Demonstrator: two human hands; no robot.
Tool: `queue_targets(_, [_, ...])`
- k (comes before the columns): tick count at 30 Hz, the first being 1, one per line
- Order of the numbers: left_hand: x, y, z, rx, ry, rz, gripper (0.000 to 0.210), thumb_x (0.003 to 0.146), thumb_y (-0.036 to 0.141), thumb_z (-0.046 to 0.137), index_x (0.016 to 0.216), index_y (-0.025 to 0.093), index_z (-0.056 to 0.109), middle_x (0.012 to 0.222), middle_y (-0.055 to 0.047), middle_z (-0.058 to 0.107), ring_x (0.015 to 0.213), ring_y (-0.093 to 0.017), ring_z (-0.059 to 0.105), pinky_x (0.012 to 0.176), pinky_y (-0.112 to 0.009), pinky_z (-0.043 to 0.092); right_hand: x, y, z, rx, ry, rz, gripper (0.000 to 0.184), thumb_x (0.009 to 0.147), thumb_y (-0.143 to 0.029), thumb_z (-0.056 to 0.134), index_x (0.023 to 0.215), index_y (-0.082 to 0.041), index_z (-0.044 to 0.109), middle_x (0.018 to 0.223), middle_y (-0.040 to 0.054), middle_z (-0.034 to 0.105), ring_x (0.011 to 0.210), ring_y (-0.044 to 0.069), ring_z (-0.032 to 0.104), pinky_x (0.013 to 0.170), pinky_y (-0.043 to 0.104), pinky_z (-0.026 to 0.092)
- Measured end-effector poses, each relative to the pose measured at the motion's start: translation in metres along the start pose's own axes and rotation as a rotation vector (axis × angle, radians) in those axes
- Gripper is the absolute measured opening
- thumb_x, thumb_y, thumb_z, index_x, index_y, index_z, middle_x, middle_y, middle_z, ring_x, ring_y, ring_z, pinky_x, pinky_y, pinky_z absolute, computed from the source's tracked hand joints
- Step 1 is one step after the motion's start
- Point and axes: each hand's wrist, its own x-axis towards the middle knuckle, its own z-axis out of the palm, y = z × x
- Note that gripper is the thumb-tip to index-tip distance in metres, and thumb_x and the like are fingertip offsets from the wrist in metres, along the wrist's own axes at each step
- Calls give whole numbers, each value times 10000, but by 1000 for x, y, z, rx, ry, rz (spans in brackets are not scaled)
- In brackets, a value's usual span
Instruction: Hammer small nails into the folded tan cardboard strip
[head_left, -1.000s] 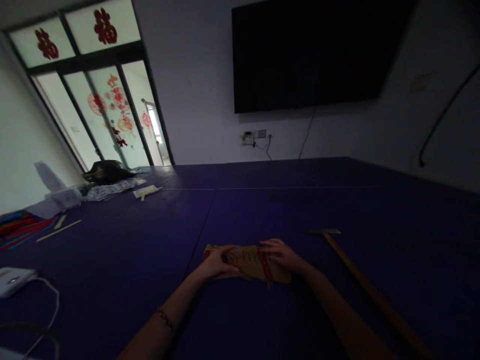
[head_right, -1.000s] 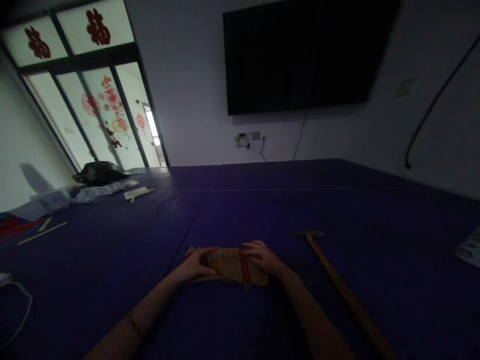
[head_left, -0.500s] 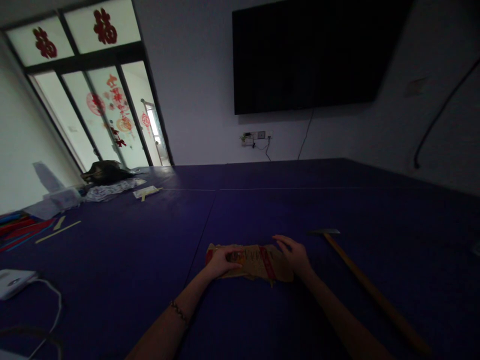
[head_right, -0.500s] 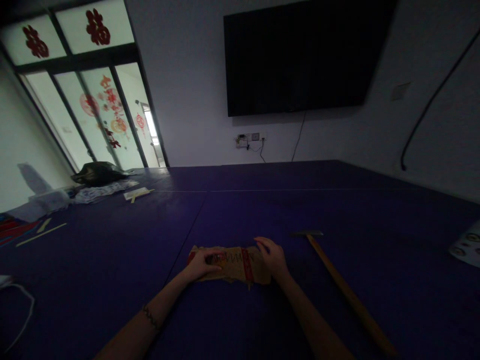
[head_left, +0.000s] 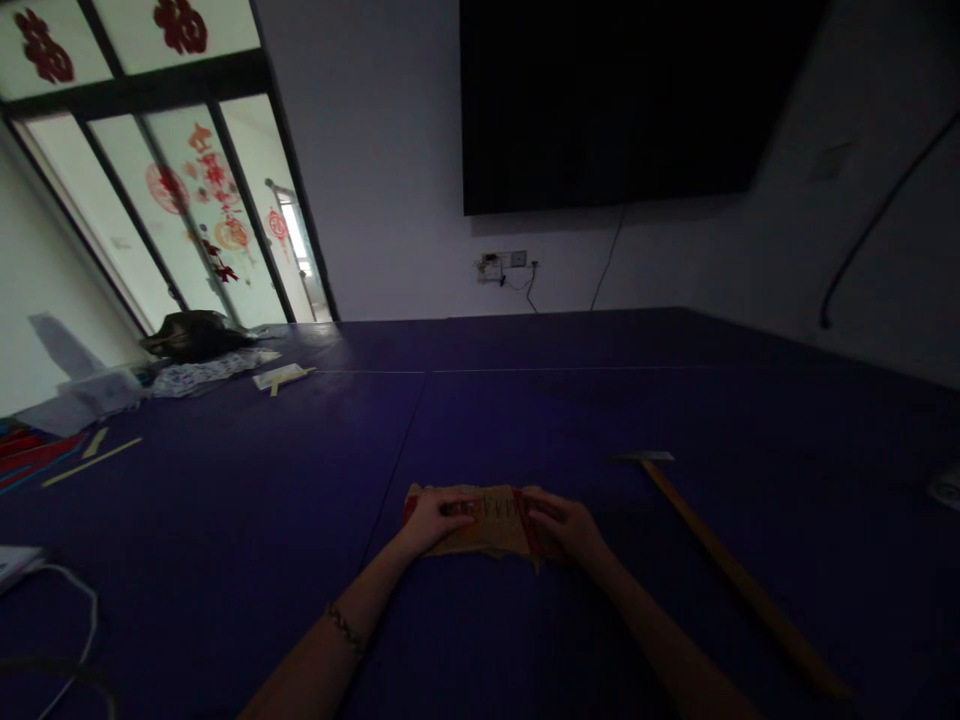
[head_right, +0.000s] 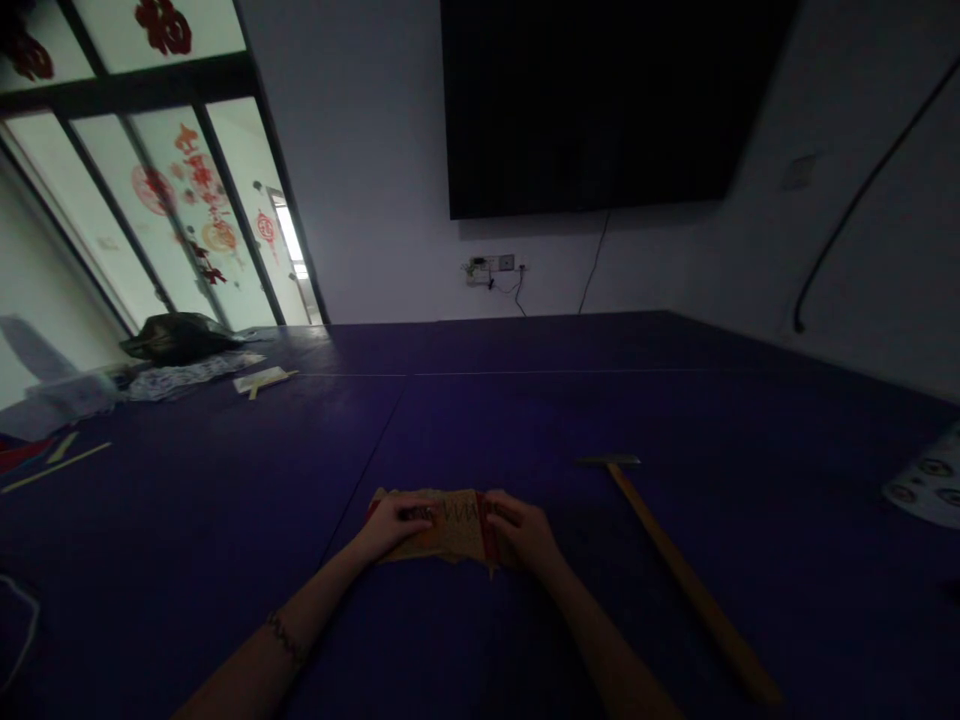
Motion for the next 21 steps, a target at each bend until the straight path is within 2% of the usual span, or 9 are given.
queue_targets(2, [0,0,-2,-40,4,-19,317,683,323,604,936,146,672,813,-56,707,755,-196,626,731,-325,482,-1,-2,-2,-26,1,7,240,701,-337,546,846,-223,699,931,53,708,914,247,632,859,432,470])
queue_targets(4, [-1,0,-3,-96,23,-24,273,698,317,587,889,150,688,873,-60,707,820,-202,631,795,-336,473,-2,-4,-3,-47,0,16,234,716,-348,529,798,-225,711,907,54,713,900,258,635,852,442,466])
queue_targets(8, [-2,2,-2,-193,32,-4,217,704,306,579,826,175,702,948,-44,693,900,-196,624,888,-347,443,-3,-9,-4,-80,-10,24,256,740,-367,501,830,-244,706,917,26,712,909,256,630,842,425,467])
queue_targets(13, [-3,5,-1,-241,39,-45,250,707,327,576,847,162,698,933,-55,696,878,-206,633,847,-349,468,-3,-15,-5,-106,-13,16,294,760,-372,461,856,-232,702,910,13,714,841,252,651,767,410,503])
queue_targets(18, [-3,3,-1,-344,75,-80,308,713,396,562,834,148,700,917,-61,701,854,-204,631,825,-337,470,-2,-12,-3,-108,-21,-23,270,757,-342,471,882,-261,696,980,2,692,951,244,614,859,413,464])
queue_targets(21, [-2,0,1,-439,113,-103,400,746,440,504,909,116,672,936,-86,693,840,-198,633,803,-336,476,-1,-11,-3,-119,-27,-31,274,752,-343,474,883,-251,697,977,20,693,950,251,615,860,423,466])
